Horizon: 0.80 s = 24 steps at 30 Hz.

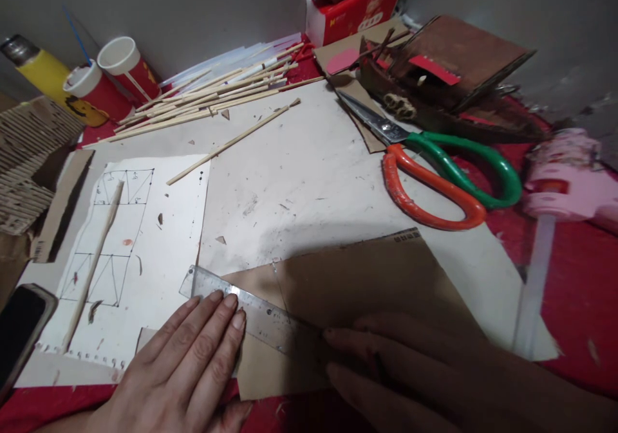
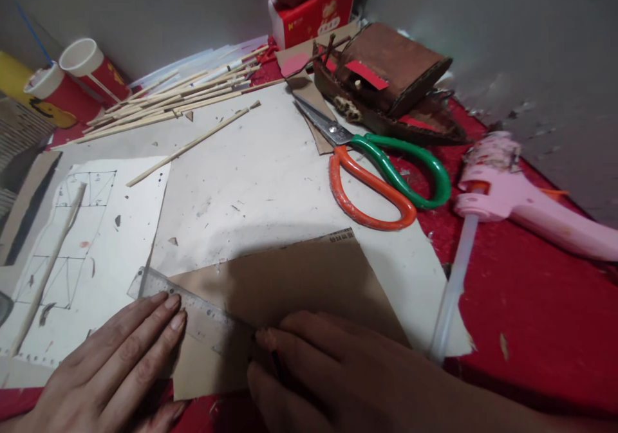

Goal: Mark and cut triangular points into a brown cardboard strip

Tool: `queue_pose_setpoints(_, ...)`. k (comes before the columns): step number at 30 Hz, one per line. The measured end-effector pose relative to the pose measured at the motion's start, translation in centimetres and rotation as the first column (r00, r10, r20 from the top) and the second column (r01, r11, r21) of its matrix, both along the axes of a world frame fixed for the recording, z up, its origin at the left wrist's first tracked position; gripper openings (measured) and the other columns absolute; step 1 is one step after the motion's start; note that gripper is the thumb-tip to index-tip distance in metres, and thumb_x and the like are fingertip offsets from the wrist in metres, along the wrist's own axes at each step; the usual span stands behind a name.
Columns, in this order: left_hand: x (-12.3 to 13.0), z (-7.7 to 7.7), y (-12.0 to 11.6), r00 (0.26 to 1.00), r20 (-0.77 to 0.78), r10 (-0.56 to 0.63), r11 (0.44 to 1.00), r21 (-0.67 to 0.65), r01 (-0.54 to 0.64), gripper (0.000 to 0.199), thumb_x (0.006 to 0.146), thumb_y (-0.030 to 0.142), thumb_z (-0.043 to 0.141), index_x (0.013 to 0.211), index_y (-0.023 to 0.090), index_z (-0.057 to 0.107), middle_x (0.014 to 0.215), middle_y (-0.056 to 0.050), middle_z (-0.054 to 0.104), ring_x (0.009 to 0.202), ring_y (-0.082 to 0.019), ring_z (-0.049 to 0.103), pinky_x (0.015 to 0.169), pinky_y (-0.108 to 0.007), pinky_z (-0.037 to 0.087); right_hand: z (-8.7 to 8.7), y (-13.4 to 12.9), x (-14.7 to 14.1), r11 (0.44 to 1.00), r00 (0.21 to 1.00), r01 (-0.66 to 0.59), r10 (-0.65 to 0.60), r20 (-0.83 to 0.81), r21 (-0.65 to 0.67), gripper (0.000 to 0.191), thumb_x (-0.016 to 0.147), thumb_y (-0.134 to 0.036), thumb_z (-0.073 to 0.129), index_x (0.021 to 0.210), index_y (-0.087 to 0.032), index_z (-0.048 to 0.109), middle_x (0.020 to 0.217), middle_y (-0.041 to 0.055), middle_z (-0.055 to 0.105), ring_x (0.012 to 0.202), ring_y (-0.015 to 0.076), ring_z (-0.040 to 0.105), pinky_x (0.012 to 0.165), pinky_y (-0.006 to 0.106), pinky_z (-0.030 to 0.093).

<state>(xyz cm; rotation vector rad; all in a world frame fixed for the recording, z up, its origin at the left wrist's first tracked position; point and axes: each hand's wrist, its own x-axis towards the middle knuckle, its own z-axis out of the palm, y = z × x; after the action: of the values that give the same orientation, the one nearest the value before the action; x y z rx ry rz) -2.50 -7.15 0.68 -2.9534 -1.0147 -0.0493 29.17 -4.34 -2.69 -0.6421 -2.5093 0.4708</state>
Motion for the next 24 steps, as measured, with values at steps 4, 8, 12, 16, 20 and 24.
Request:
queue_pose_setpoints(4,0.0,0.1,0.1,1.000,0.013,0.012,1.000,0.019,-0.012,0.051,0.096,0.033,0.062,0.138,0.003,0.057,0.145,-0.017,0.060,0.146,-0.031,0.042,0.122,-0.042,0.034,0.1,-0.1,0.1,1.000,1.000,0.000,0.000,0.019,0.004,0.032,0.104,-0.013,0.046,0.124,-0.017,0.070,0.118,0.0078,0.074,0.110,0.0222,0.062,0.095,0.031,0.051)
queue_pose_setpoints(8,0.0,0.2,0.3,1.000,-0.013,-0.009,0.999,0.032,0.010,0.051,0.096,0.036,0.062,0.137,0.005,0.059,0.143,-0.015,0.062,0.143,-0.031,0.046,0.120,-0.041,0.037,0.1,-0.2,0.2,1.000,1.000,-0.003,0.003,0.026,0.013,0.031,0.104,-0.015,0.047,0.125,-0.017,0.070,0.117,0.0090,0.075,0.110,0.0230,0.064,0.092,0.032,0.054)
queue_pose_setpoints(12,0.1,0.2,0.3,1.000,-0.013,-0.012,1.000,0.017,0.013,0.052,0.096,0.039,0.063,0.137,0.008,0.061,0.142,-0.012,0.064,0.139,-0.029,0.051,0.123,-0.038,0.031,0.1,-0.1,0.1,1.000,0.999,-0.004,0.004,0.038,0.003,0.032,0.104,-0.014,0.046,0.125,-0.017,0.070,0.118,0.0085,0.075,0.110,0.0230,0.063,0.093,0.032,0.053)
queue_pose_setpoints(16,0.2,-0.2,0.0,0.996,0.065,0.062,0.997,0.034,-0.065,0.045,0.101,0.039,0.054,0.136,0.012,0.063,0.139,-0.011,0.066,0.137,-0.026,0.053,0.124,-0.037,0.028,0.3,0.1,0.0,1.000,0.999,0.009,-0.009,0.051,-0.008,0.032,0.104,-0.014,0.045,0.124,-0.018,0.070,0.117,0.0079,0.075,0.111,0.0231,0.063,0.094,0.032,0.053)
queue_pose_setpoints(20,0.2,-0.6,-0.3,0.997,0.041,0.062,0.998,0.011,-0.063,0.048,0.101,0.038,0.055,0.141,0.012,0.059,0.145,-0.012,0.061,0.142,-0.029,0.047,0.123,-0.040,0.029,0.4,0.1,0.1,1.000,0.999,-0.007,0.006,0.046,0.021,0.032,0.104,-0.014,0.045,0.124,-0.018,0.070,0.116,0.0075,0.075,0.109,0.0226,0.063,0.091,0.031,0.053)
queue_pose_setpoints(24,0.3,-1.0,-0.4,0.984,0.137,0.110,0.994,0.012,-0.113,0.047,0.101,0.040,0.054,0.139,0.013,0.061,0.147,-0.010,0.060,0.141,-0.027,0.049,0.123,-0.039,0.029,0.3,0.0,0.1,1.000,0.999,-0.008,0.007,0.042,0.023,0.033,0.105,-0.014,0.043,0.123,-0.018,0.071,0.117,0.0075,0.075,0.110,0.0227,0.062,0.095,0.031,0.051)
